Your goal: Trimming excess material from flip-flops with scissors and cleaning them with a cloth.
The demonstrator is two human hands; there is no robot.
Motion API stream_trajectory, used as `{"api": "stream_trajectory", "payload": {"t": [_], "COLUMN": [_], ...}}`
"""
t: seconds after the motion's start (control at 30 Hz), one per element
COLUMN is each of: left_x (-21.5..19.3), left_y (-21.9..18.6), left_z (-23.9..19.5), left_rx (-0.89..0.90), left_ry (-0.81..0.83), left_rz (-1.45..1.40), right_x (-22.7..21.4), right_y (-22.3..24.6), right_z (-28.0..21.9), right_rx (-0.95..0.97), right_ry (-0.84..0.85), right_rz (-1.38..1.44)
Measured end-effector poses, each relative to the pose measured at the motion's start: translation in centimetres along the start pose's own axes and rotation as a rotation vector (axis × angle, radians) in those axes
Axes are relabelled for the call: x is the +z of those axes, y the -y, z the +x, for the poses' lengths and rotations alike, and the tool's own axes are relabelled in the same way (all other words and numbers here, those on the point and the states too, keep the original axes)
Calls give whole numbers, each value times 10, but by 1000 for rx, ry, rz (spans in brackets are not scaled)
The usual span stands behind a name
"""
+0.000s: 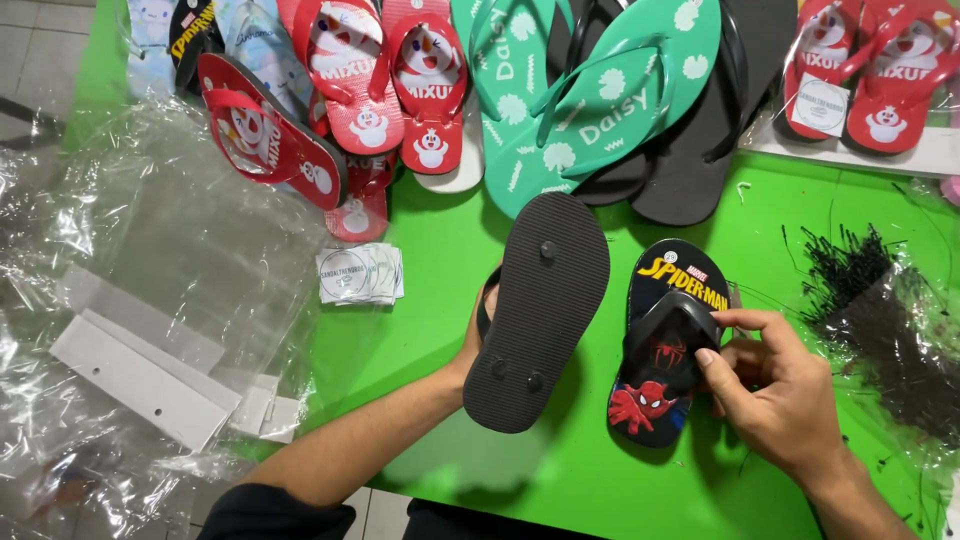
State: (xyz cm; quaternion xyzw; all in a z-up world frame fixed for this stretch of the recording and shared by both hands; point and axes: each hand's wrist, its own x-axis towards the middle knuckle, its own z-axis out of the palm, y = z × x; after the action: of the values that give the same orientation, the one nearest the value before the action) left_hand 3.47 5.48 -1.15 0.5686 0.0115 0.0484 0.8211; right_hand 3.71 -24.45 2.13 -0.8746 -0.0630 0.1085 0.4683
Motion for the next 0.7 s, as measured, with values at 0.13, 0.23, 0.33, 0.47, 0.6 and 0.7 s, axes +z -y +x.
{"api": "stream_trajectory", "payload": {"t": [0.13, 0.23, 0.33, 0.47, 0.6, 0.7], "left_x": [2, 4, 4, 7, 8, 10], "left_y": [-1, -1, -1, -1, -2, -1], "left_z": [-1, -1, 0, 3, 0, -2], "left_rx": [-17, -32, -56, -85, -110, -136], "left_ry": [1, 8, 14, 27, 43, 49], "left_rz": [-15, -28, -42, -64, -86, -102], "right_x": [2, 2, 3, 1, -3, -4], "right_y": [0, 0, 0, -2, -8, -6], "right_z": [0, 0, 0, 1, 1, 1], "right_rx": [-31, -81, -122, -185, -232, -248], "right_ry": [-16, -24, -44, -49, -50, -85], "right_rz": [-15, -87, -121, -229, -342, -364]}}
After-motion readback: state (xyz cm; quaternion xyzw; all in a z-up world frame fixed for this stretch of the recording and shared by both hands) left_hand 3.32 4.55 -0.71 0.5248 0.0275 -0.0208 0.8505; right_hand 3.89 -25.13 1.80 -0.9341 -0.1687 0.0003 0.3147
